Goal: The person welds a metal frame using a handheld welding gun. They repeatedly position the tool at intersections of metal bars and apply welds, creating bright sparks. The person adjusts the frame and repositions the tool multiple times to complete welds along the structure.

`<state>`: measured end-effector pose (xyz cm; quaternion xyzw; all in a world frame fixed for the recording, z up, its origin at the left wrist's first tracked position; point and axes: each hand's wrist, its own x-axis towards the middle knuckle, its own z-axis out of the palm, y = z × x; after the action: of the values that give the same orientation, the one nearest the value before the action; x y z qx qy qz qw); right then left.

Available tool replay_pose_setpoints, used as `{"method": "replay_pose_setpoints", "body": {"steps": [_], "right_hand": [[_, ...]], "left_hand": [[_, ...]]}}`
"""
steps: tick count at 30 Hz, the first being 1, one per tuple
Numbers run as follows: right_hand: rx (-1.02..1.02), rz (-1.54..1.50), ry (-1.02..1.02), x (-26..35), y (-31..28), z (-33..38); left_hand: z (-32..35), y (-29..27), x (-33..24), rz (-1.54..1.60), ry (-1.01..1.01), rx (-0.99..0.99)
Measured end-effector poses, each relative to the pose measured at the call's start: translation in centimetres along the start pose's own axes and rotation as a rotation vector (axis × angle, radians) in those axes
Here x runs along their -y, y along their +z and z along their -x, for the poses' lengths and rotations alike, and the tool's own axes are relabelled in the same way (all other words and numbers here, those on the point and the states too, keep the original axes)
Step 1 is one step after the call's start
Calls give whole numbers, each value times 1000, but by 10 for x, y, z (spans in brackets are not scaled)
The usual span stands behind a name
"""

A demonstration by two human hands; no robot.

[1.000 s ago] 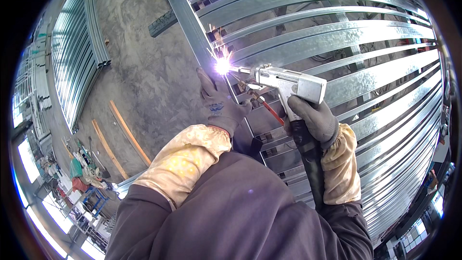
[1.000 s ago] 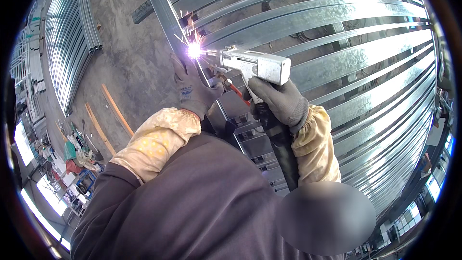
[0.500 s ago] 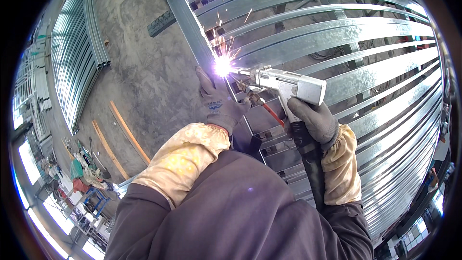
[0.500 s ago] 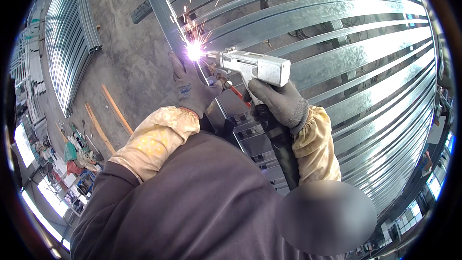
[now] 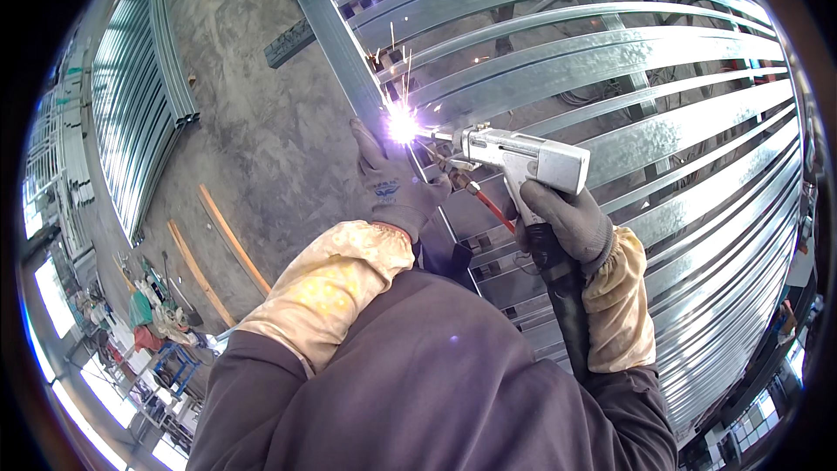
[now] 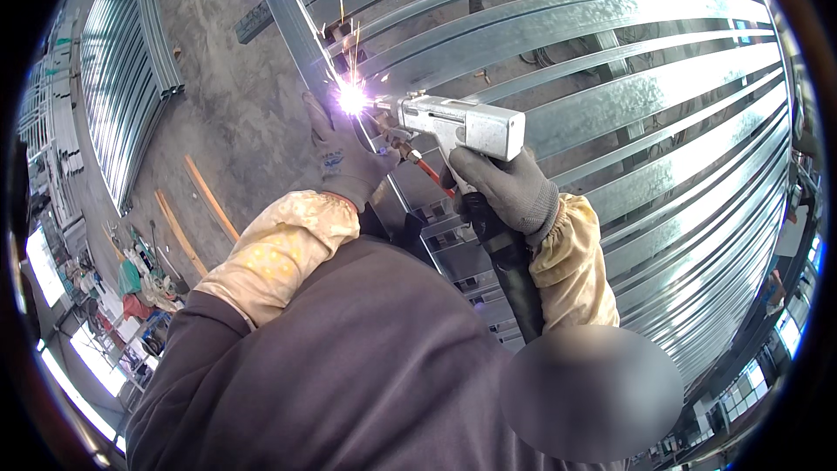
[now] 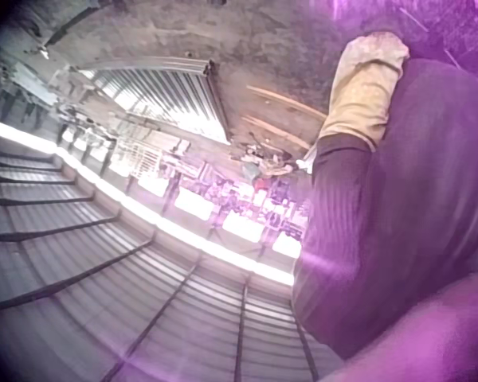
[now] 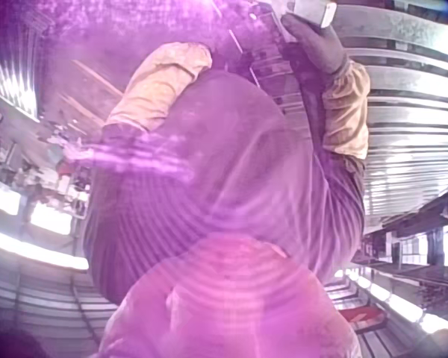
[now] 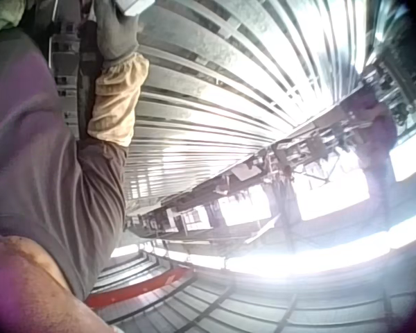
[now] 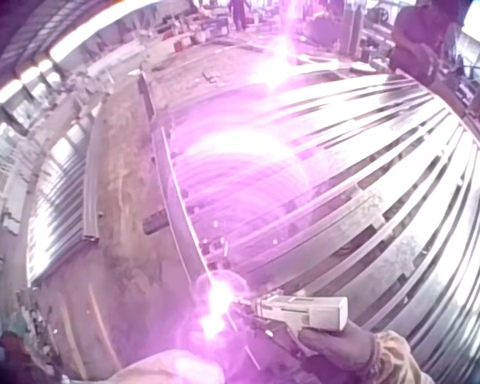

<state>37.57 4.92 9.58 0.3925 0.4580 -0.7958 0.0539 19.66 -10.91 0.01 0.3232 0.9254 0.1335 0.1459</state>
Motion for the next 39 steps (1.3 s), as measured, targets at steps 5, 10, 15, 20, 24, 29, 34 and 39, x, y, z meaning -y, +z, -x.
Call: {"method": "replay_pose_setpoints", "body": {"steps": [5, 10, 15, 20, 24, 29, 34, 39], "right_hand": [[-40, -13, 26, -1, 4, 3], [-43, -20, 51, -4, 2, 5], [-18, 16, -23, -10, -2, 5], [-4, -53, 66, -4, -1, 12], [7, -56, 53, -5, 0, 13], [6, -88, 78, -7, 0, 15], [18, -94, 65, -12, -2, 16], [-9, -82, 63, -14, -1, 19]], "left_hand": [[1, -4, -3, 48, -44, 21], [1, -7, -5, -2, -61, 66], [2, -3, -2, 20, -48, 36], [1, 5, 5, -16, -35, 27], [1, 9, 8, -13, 6, -44], [1, 12, 10, 16, 22, -71], [1, 12, 10, 19, 4, -65], [2, 11, 9, 7, 0, -55]]}}
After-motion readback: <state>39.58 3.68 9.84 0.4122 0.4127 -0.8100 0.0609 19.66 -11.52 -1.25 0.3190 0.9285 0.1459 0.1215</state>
